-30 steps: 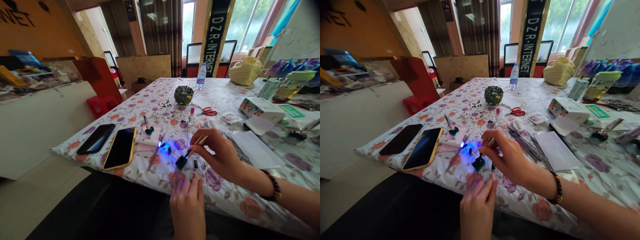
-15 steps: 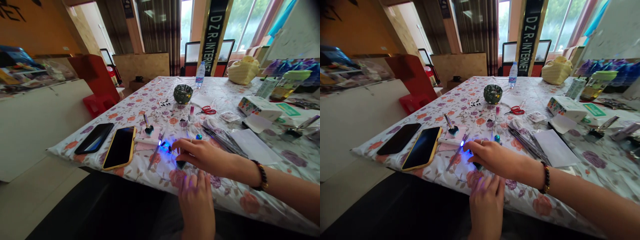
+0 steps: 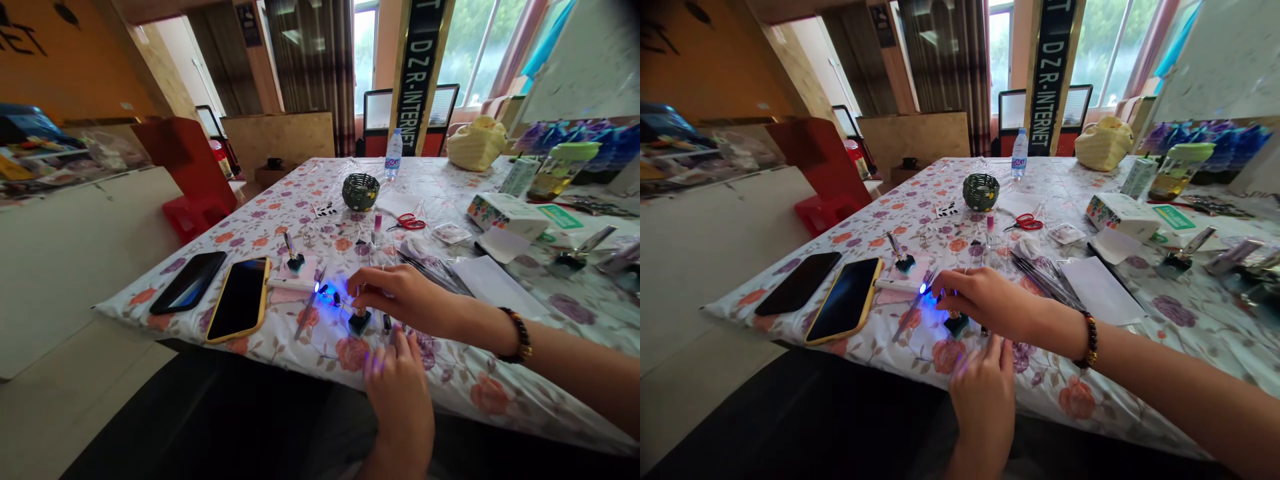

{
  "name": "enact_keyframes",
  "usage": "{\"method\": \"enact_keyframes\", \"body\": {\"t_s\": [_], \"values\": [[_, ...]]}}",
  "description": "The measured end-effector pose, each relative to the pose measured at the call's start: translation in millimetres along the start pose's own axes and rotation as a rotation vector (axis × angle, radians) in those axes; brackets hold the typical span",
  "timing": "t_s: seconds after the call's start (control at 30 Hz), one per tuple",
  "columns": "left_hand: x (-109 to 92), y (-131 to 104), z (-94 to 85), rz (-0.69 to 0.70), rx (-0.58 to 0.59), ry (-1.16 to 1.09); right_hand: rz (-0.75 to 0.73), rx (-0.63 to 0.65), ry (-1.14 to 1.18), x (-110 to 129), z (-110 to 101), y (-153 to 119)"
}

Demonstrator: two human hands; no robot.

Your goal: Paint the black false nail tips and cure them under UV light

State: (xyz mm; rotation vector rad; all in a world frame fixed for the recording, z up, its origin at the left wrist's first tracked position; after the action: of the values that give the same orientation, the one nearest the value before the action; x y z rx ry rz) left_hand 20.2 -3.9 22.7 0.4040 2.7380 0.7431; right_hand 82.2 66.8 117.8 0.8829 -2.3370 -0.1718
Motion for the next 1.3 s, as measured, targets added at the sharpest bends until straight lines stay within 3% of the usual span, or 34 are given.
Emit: {"method": "enact_keyframes", "body": {"t_s": [0.13, 0.33, 0.63, 0.87, 1.1, 1.3], "values": [[-0.6, 3.8, 1.5, -0.006, -0.048, 0.035, 0.037, -0.12, -0.013, -0.1, -6.9, -4.0], [-1.3, 4.8, 3.9, -0.019, -0.079, 0.046, 0.089, -0.182, 0.009, -1.4, -12.5, -7.1], [0.3, 6.2, 3.9, -0.064, 0.119, 0.027, 0.173, -0.256, 0.051, -3.9, -18.9, -11.4], [0.7, 8.7, 5.7, -0.096, 0.174, 0.023, 0.294, -0.368, 0.231, -10.8, -23.9, -17.9], [1.3, 5.4, 7.6, -0.059, 0.02, -0.004, 0.425, -0.5, 0.607, -33.5, -23.6, -46.0], [4.0, -1.9, 13.5, 0.098, -0.149, -0.129, 0.535, -0.603, 0.826, -61.3, -13.3, -76.3]]}}
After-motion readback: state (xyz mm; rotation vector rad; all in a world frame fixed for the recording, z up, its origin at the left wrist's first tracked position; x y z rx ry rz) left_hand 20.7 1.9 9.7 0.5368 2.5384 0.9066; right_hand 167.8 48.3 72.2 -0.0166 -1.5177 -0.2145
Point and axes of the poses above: each hand's wrist, its own y-axis towards the middle knuckle, its own z-axis out of the palm, x = y × z, the point moved 2 cm from there along y, towards the middle knuckle, and after that the axes turned 7 degrees about z, right-handed, at the moved point
